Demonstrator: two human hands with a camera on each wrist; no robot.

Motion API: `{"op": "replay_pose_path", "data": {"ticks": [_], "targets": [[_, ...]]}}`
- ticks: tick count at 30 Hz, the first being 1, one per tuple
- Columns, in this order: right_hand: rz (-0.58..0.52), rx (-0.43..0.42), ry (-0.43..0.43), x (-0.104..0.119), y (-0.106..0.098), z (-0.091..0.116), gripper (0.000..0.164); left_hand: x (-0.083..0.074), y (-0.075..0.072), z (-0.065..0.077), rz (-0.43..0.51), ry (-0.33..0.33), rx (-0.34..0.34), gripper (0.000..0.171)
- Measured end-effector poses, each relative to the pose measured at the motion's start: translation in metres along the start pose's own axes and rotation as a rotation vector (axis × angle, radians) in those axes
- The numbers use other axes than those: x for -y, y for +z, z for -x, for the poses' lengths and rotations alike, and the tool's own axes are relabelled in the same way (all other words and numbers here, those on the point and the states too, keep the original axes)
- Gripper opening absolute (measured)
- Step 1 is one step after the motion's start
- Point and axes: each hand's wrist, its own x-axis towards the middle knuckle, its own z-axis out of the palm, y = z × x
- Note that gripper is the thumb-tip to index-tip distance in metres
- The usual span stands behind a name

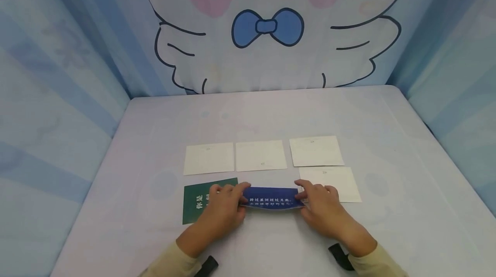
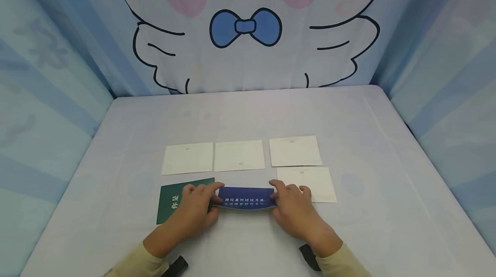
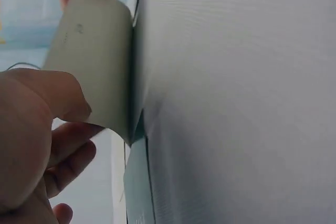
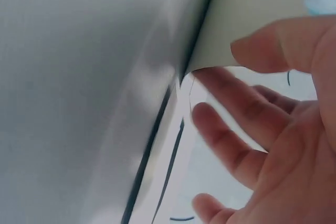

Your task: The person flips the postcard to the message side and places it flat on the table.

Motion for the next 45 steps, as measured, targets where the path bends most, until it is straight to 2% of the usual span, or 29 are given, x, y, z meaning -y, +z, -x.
{"op": "replay_pose_path", "data": {"ticks": [6, 9, 14, 18, 22, 28, 32, 39, 45], "targets": [[-0.162, -0.249, -0.059, -0.002, -0.002, 0.001, 0.045, 0.004, -0.003, 0.001, 0.196, -0.023, -0.210, 0.055], [-0.248, -0.326, -0.038, 0.000, -0.001, 0.003, 0.049, 0.004, -0.005, -0.001, 0.287, 0.002, -0.286, 0.055], [-0.300, -0.416, -0.025, 0.003, 0.004, 0.003, 0.047, 0.002, -0.006, -0.004, 0.380, 0.001, -0.352, 0.048], [-0.290, -0.463, -0.061, 0.000, 0.006, 0.001, 0.039, 0.002, -0.005, -0.008, 0.361, -0.030, -0.354, 0.036], [-0.257, -0.397, -0.026, 0.000, 0.006, -0.002, 0.034, 0.004, -0.004, -0.010, 0.271, -0.009, -0.330, 0.033], [-0.185, -0.216, 0.051, 0.002, 0.005, -0.007, 0.051, 0.007, 0.001, -0.012, 0.193, -0.025, -0.244, 0.042], [-0.146, -0.177, 0.045, 0.001, 0.006, -0.011, 0.056, 0.008, 0.005, -0.014, 0.180, -0.076, -0.187, 0.044], [-0.081, -0.115, 0.074, 0.001, 0.008, -0.016, 0.055, 0.004, 0.006, -0.020, 0.147, -0.181, -0.100, 0.045], [-0.051, -0.047, 0.082, 0.000, 0.009, -0.018, 0.056, 0.003, 0.008, -0.022, 0.134, -0.191, -0.063, 0.045]]}}
